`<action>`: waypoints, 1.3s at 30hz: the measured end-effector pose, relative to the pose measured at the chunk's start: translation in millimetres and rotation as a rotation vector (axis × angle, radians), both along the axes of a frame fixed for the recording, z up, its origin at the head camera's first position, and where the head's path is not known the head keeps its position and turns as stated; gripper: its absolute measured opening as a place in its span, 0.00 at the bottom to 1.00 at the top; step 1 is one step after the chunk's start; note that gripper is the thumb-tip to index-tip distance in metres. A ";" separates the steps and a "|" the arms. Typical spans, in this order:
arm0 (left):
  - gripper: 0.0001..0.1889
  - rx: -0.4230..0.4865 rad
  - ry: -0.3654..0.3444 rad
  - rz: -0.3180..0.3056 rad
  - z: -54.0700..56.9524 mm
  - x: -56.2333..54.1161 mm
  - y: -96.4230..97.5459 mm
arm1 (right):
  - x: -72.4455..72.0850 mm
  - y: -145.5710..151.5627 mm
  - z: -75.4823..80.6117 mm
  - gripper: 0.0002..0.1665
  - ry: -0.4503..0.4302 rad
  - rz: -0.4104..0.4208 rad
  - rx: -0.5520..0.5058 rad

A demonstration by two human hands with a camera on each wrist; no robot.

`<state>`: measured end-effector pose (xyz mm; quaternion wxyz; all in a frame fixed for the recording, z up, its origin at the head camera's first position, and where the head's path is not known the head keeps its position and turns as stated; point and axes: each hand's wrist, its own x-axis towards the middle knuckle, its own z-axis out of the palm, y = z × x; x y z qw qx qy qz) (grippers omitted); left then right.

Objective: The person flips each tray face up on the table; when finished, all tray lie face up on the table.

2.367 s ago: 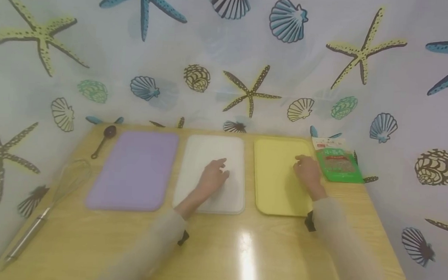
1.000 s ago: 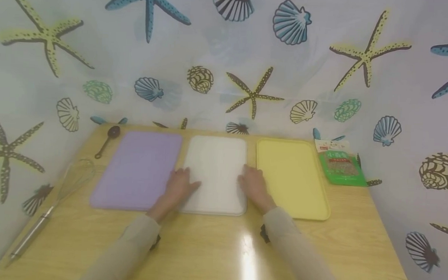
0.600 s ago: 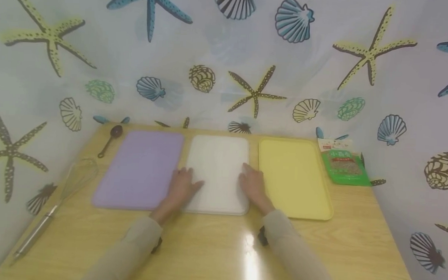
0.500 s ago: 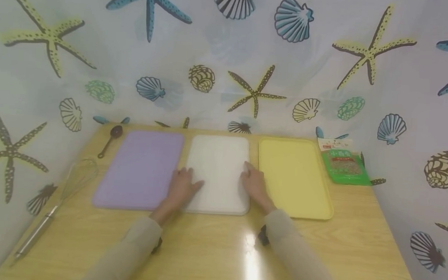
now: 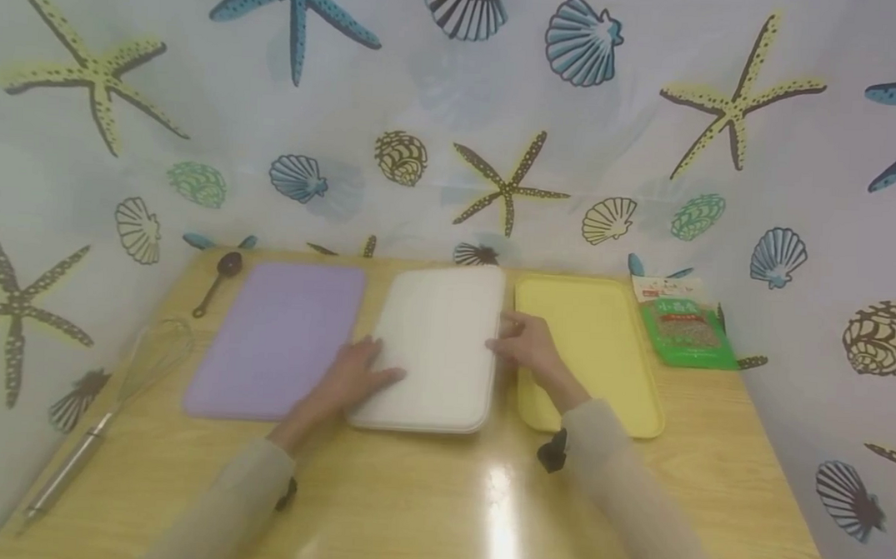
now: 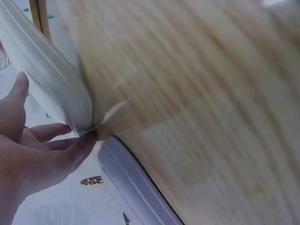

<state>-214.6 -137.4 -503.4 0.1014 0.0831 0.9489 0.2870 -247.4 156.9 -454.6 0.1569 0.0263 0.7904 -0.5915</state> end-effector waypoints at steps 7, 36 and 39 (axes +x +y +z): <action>0.51 -0.033 -0.024 -0.072 8.8 19.5 6.1 | -5.9 1.9 12.6 0.41 -0.025 -0.001 0.005; 0.48 0.178 -0.054 -0.078 38.8 74.6 26.1 | -3.5 -7.6 57.7 0.37 0.045 0.038 -0.206; 0.47 0.205 -0.027 -0.097 37.3 76.8 27.5 | -3.5 -9.8 63.0 0.37 0.062 0.052 -0.237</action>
